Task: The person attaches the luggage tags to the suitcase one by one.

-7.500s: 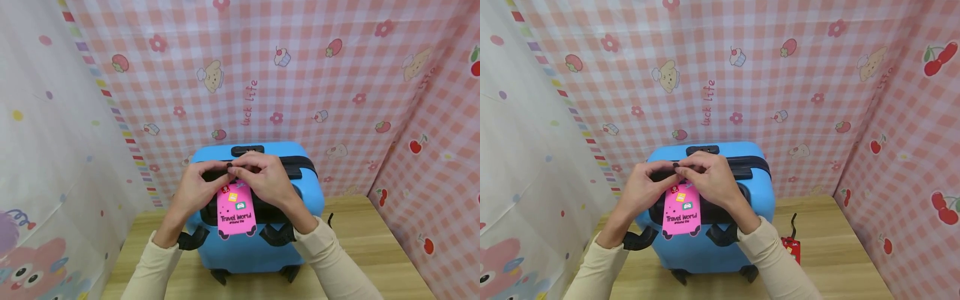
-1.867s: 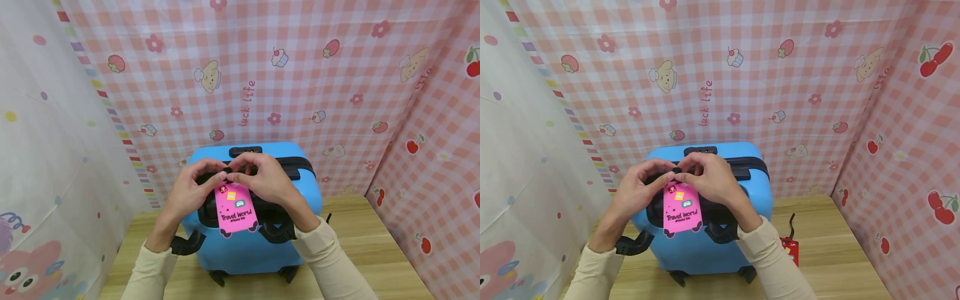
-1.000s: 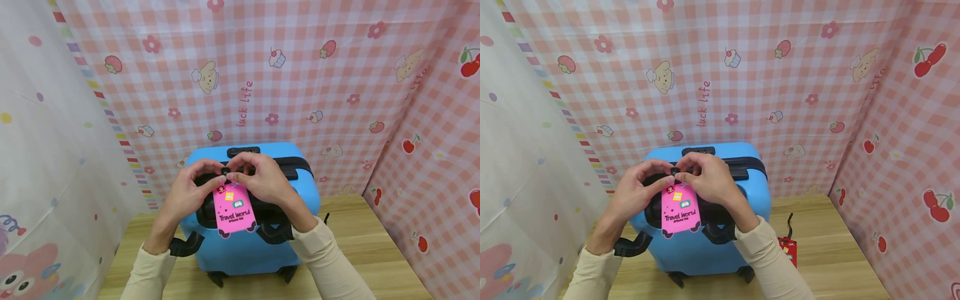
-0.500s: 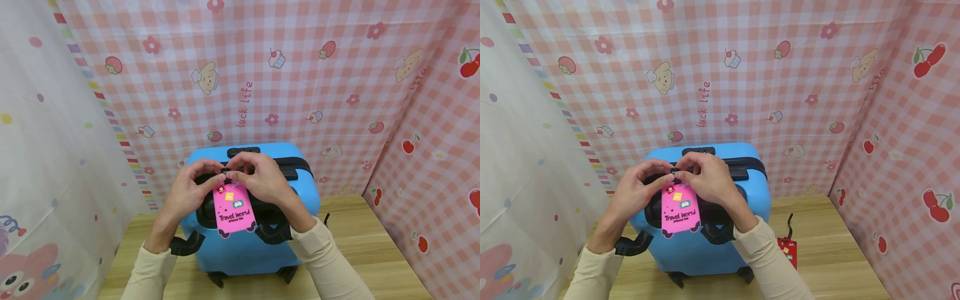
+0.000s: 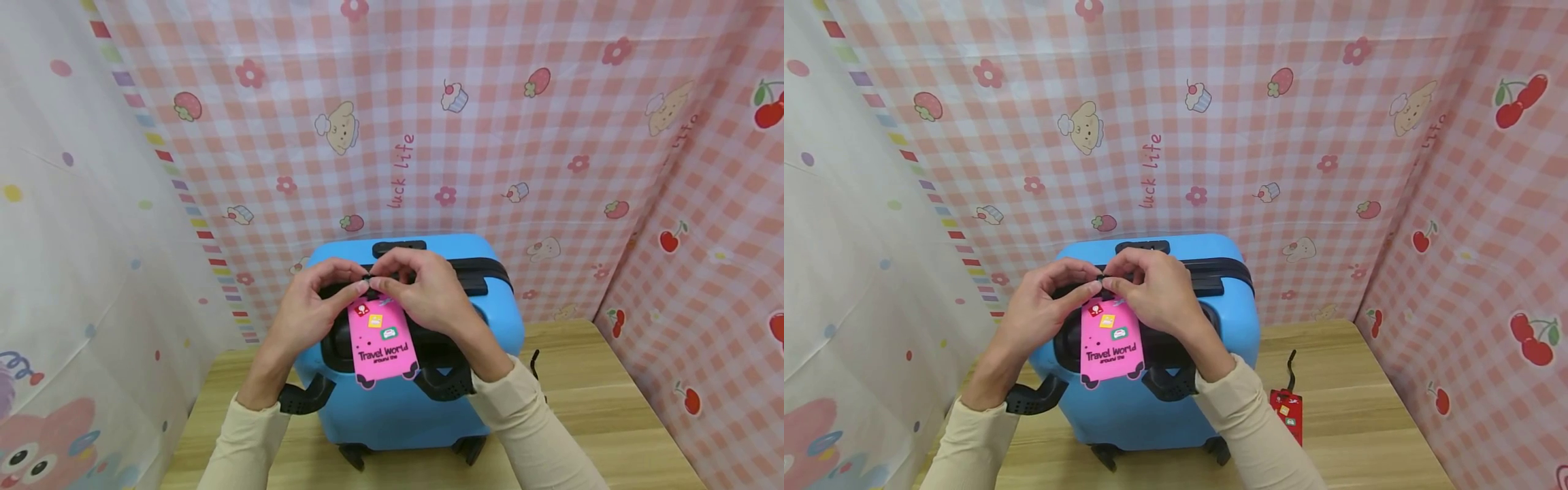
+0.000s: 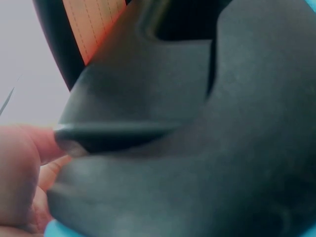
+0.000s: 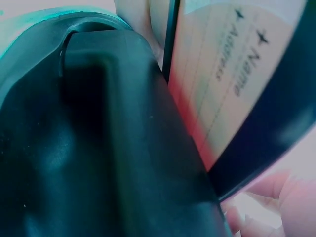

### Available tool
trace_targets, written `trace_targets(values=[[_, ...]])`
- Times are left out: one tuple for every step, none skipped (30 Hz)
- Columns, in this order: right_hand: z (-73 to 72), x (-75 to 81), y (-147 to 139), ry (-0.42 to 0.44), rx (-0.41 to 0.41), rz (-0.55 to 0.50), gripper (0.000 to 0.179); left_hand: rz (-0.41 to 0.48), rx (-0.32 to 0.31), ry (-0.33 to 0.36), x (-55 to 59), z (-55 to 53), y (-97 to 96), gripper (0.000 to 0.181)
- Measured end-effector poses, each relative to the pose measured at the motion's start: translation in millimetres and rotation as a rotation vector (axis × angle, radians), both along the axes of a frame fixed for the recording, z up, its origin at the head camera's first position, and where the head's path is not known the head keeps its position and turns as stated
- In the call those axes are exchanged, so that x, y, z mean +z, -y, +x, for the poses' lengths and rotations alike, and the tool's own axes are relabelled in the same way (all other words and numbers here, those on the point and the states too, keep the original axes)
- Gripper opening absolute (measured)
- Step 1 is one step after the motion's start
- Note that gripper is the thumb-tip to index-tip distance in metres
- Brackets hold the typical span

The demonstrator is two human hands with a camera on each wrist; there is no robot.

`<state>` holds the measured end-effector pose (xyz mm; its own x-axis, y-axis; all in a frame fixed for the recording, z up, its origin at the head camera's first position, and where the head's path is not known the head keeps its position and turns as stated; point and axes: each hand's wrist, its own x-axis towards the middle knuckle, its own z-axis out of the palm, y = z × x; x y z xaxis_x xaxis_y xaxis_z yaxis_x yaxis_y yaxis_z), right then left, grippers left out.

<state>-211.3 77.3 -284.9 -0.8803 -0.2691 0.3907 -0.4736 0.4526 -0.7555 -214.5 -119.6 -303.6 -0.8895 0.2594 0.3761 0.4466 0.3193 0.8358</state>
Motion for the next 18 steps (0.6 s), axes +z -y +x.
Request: trace_targets(values=[[0.1,0.1,0.2,0.001,-0.001,-0.002,0.006,0.002,-0.002,0.0,-0.1,-0.4,0.1,0.018],[0.0,0.0,0.4,0.002,-0.003,-0.003,0.006,0.003,-0.003,-0.002,-0.2,-0.8,0.1,0.018],[0.1,0.0,0.5,0.003,-0.005,-0.005,0.006,0.004,-0.003,-0.001,-0.2,-1.0,0.2,0.018],[0.1,0.0,0.5,0.002,-0.005,-0.006,0.006,0.004,-0.004,-0.002,0.0,-1.0,0.3,0.018],[0.2,0.0,0.6,0.002,-0.006,-0.007,0.005,0.004,-0.003,-0.002,0.1,-0.9,0.4,0.018],[0.4,0.0,0.7,0.002,-0.008,-0.008,0.005,0.001,-0.002,-0.001,0.2,-1.0,0.4,0.018],[0.4,0.0,0.9,0.001,-0.009,-0.009,0.005,0.001,-0.002,-0.001,0.3,-1.0,0.5,0.018],[0.4,-0.1,1.1,0.0,-0.01,-0.009,0.005,0.001,-0.002,-0.001,0.4,-0.9,0.6,0.018],[0.4,-0.2,1.3,0.0,-0.011,-0.009,0.005,0.0,-0.001,0.0,0.5,-0.8,0.8,0.018],[0.4,-0.3,1.5,-0.001,-0.012,-0.008,0.005,0.001,-0.001,0.001,0.5,-0.9,0.9,0.018],[0.4,-0.4,1.8,-0.001,-0.013,-0.008,0.004,0.001,-0.001,0.002,0.4,-0.9,1.0,0.018],[0.2,-0.6,1.9,-0.001,-0.014,-0.007,0.005,0.001,0.0,0.004,0.4,-0.9,1.2,0.018],[0.1,-0.7,2.1,-0.001,-0.016,-0.006,0.005,0.002,0.0,0.004,0.4,-0.9,1.3,0.018],[0.1,-0.8,2.2,0.0,-0.017,-0.006,0.005,0.002,0.0,0.005,0.4,-0.9,1.4,0.018],[0.1,-0.8,2.3,0.001,-0.018,-0.005,0.005,0.002,0.0,0.005,0.5,-0.8,1.4,0.018],[0.0,-0.8,2.4,0.0,-0.018,-0.005,0.005,0.002,0.0,0.005,0.6,-0.7,1.4,0.018],[0.0,-0.8,2.4,-0.001,-0.018,-0.005,0.005,0.0,0.0,0.004,0.6,-0.7,1.4,0.018],[0.0,-0.8,2.5,-0.001,-0.018,-0.005,0.005,0.0,0.0,0.003,0.7,-0.7,1.4,0.018]])
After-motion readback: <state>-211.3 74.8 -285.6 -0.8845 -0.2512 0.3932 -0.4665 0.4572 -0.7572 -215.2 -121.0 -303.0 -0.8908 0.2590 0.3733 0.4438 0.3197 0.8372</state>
